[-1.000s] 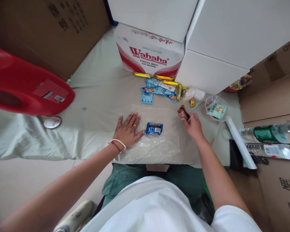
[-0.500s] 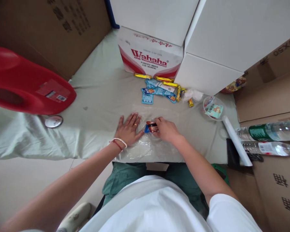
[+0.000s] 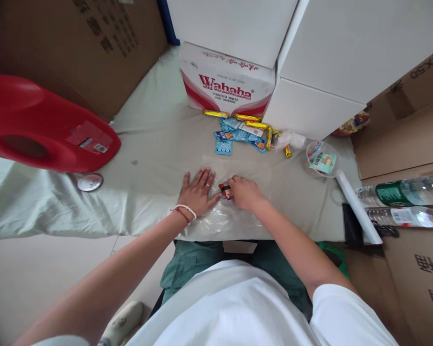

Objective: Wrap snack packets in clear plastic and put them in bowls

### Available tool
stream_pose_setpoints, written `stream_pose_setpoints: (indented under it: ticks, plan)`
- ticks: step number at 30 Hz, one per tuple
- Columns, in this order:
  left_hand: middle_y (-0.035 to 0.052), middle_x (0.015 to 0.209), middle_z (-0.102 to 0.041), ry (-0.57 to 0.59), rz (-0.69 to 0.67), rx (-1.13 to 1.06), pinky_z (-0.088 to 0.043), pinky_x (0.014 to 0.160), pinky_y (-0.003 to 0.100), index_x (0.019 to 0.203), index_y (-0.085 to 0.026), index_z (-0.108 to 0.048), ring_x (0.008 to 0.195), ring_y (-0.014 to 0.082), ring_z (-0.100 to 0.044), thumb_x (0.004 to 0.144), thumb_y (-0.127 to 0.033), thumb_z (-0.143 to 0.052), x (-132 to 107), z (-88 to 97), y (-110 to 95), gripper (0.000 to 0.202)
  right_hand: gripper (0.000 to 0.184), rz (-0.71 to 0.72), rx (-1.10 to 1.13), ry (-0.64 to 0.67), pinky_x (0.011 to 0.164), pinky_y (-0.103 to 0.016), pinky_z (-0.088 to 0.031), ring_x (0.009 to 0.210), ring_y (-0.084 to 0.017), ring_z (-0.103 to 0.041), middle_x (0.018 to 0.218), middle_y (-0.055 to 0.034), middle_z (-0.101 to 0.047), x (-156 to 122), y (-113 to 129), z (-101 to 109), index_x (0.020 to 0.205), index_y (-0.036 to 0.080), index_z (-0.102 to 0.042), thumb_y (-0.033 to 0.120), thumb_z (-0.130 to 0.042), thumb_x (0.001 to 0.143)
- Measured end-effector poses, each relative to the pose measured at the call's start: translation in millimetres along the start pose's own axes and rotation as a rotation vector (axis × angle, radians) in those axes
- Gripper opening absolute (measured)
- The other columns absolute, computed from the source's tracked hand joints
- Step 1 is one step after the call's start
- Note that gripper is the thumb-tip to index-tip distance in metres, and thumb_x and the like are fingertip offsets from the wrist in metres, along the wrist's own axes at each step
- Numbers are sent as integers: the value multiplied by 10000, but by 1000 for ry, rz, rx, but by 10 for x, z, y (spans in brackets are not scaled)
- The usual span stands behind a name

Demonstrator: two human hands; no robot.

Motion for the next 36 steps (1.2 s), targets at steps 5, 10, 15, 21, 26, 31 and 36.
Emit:
stream_pose_setpoints:
  ticks: [5,10,15,21,26,31,36]
  plan:
    - [155,1758,-208,-8,0,-7,23,1300,665,1685,-145,-256,1639,334,-202,1022,-643,-327,-3,9,-9,832,378,-76,-22,2,826,-392,-532,1090,-327,-683,1260,-161,-663,-129,-212,17,1279,184,-626,230,-670,906]
    - [152,1759,-206,-1,-2,-2,12,1299,671,1688,-139,-240,1637,335,-206,1028,-622,-313,0,4,-7,821,375,-67,33,-56,827,-363,-528,1113,-306,-684,1275,-144,-666,-127,-140,38,1308,204,-611,260,-655,940]
    - [157,1749,-241,10,3,19,-14,1299,672,1683,-147,-262,1634,328,-221,1039,-597,-292,6,4,-8,787,549,-7,77,-34,851,-344,-536,1156,-289,-687,1435,-124,-604,-79,-101,-1,1398,226,-587,299,-773,886]
    - [149,1752,-238,7,8,26,-36,1298,677,1687,-158,-253,1633,334,-225,1036,-606,-293,13,12,-8,791,544,-58,106,-32,847,-357,-540,1117,-298,-702,1349,-122,-652,-74,-202,-42,1387,229,-601,401,-778,903]
    - [161,1750,-242,-15,13,-12,-74,1296,678,1688,-166,-256,1629,343,-240,1046,-549,-308,1,27,16,750,558,-62,110,-50,864,-381,-550,1144,-314,-691,1360,-142,-643,-40,-113,-83,1436,206,-571,372,-737,929]
    - [170,1740,-271,-205,21,-41,-81,1314,627,1677,-161,-287,1646,305,-197,1062,-457,-331,-42,194,40,684,706,-98,263,-215,927,-415,-562,1201,-314,-665,1559,-152,-501,-291,-279,49,1559,235,-446,410,-726,935]
    - [158,1699,-375,-266,-38,-21,-92,1333,593,1628,-184,-407,1643,284,-210,1031,-294,-383,-171,256,105,608,446,12,444,-441,1062,-490,-521,1250,-299,-606,1347,-133,-645,-974,-539,-107,1439,245,-571,425,-573,1031]
Point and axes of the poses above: each hand's wrist, its own x-axis towards the middle knuckle, its own z-axis out of the back of the hand, y = z × x, the point moved 8 cm from there along x, towards the middle knuckle
